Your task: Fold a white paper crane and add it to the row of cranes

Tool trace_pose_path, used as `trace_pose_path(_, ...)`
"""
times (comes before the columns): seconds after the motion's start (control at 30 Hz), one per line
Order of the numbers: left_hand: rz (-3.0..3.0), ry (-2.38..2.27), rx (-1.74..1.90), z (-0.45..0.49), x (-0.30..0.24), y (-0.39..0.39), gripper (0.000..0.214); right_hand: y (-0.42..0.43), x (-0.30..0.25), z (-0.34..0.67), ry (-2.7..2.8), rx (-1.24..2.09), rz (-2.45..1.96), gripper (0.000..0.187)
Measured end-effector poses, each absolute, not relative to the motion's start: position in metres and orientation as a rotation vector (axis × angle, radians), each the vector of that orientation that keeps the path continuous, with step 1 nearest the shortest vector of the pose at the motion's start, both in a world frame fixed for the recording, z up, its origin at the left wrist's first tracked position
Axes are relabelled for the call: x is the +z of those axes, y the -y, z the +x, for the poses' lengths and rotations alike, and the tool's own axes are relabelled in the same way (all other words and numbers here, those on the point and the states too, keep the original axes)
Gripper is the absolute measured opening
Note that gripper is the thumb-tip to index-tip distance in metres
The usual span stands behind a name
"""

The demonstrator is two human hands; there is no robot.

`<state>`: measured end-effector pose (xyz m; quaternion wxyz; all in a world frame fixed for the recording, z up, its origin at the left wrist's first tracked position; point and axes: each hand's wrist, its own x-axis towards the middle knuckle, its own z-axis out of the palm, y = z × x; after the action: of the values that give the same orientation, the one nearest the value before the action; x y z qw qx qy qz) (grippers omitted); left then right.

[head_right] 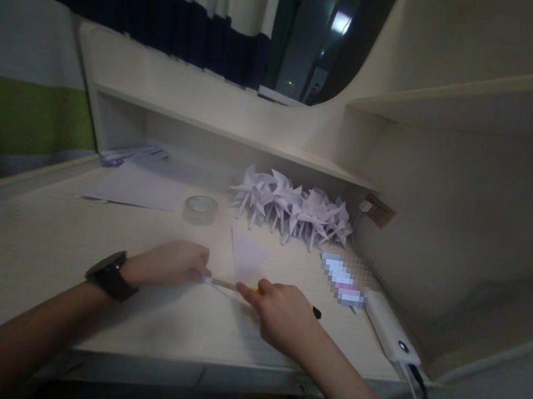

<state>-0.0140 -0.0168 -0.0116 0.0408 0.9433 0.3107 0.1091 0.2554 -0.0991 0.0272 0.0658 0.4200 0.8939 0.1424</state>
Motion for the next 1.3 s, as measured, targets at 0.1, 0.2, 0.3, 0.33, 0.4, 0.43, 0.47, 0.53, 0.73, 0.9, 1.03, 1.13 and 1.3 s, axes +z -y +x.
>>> trace_pose_path(0.1,2.906,-0.950,0.332,-0.0142,-0.0107,0.0177,0.020,0.0989,0.0274,0.2545,-2.697,0.425,1.256,0.070)
trace_pose_path(0.2,2.919,-0.939,0.344,-0.0144,-0.0119,0.0171,0.019,0.0990,0.0288,0.2535,-2.701,0.431,1.251,0.071)
trace_pose_path(0.3,2.910,-0.940,0.351,-0.0144,-0.0129,0.0163,0.019,0.0990,0.0311,0.2521,-2.699,0.439,1.255,0.070)
trace_pose_path(0.33,2.909,-0.944,0.352,-0.0144,-0.0128,0.0162,0.018,0.0990,0.0320,0.2515,-2.695,0.440,1.254,0.069)
trace_pose_path(0.4,2.904,-0.950,0.347,-0.0143,-0.0121,0.0167,0.019,0.0991,0.0336,0.2505,-2.682,0.440,1.246,0.068)
trace_pose_path(0.43,2.899,-0.950,0.344,-0.0142,-0.0115,0.0171,0.019,0.0991,0.0343,0.2502,-2.674,0.442,1.243,0.068)
trace_pose_path(0.47,2.893,-0.948,0.341,-0.0142,-0.0108,0.0177,0.019,0.0991,0.0347,0.2499,-2.669,0.443,1.239,0.068)
trace_pose_path(0.53,2.884,-0.946,0.342,-0.0140,-0.0093,0.0191,0.020,0.0991,0.0351,0.2498,-2.668,0.450,1.238,0.068)
trace_pose_path(0.73,2.867,-0.952,0.365,-0.0140,-0.0066,0.0213,0.020,0.0986,0.0335,0.2504,-2.693,0.471,1.229,0.068)
trace_pose_path(0.9,2.863,-0.988,0.348,-0.0135,-0.0077,0.0205,0.019,0.0988,0.0335,0.2504,-2.694,0.449,1.243,0.068)
trace_pose_path(1.03,2.874,-0.995,0.320,-0.0128,-0.0074,0.0206,0.021,0.0994,0.0349,0.2500,-2.696,0.438,1.246,0.068)
trace_pose_path(1.13,2.889,-0.980,0.326,-0.0130,-0.0074,0.0205,0.020,0.0996,0.0352,0.2496,-2.675,0.439,1.251,0.067)
trace_pose_path(1.3,2.885,-0.992,0.339,-0.0136,-0.0092,0.0196,0.018,0.1005,0.0360,0.2480,-2.661,0.420,1.253,0.066)
